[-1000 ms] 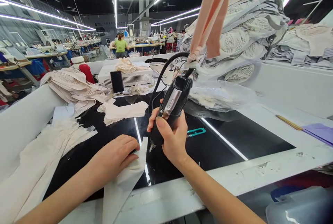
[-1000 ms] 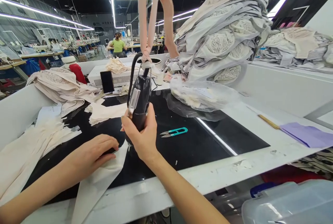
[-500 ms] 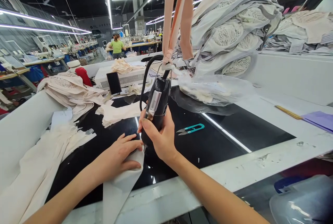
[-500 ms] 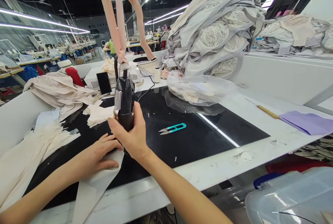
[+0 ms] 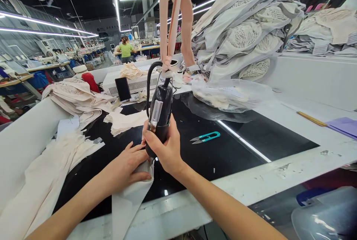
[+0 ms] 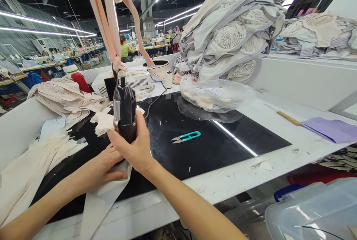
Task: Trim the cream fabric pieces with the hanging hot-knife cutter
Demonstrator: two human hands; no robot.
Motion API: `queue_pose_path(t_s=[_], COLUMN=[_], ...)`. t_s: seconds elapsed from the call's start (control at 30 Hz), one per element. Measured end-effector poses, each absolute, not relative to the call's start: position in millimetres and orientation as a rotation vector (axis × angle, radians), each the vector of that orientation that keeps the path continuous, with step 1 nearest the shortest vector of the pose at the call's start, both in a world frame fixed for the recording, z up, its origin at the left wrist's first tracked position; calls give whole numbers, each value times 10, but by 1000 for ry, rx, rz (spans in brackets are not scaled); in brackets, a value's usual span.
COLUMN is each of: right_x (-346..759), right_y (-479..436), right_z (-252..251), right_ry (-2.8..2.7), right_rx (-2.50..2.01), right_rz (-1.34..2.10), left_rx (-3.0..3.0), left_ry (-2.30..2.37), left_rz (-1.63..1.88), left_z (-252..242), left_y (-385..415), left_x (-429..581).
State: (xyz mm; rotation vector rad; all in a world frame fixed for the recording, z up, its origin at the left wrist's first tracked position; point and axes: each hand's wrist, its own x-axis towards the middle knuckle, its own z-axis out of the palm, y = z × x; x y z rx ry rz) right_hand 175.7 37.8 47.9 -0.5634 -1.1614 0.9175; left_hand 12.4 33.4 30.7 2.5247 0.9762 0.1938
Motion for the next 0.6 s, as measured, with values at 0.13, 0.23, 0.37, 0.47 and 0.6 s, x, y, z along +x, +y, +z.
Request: queue_pose_path(t_s=[0.13,0.23,0.37,0.47,0.6], right_x=[1793,1841,1876,1872,1858], right_y=[389,413,431,425,422], right_z=[489,504,509,495,482], right_ry=[-1164,-1143,-1127,-1132,-1154], right_rx=[-558,-563,-571,-581,-603], right_rz=[905,880,881,883,867], left_rx=[2521,2528,2509,2502,2501], left_ry=[972,996,1033,1032,1010], left_rz=[197,134,51,47,77], left_z=[362,395,407,403,396], left_y=[325,328,344,355,364], left_x=[148,169,181,176,166])
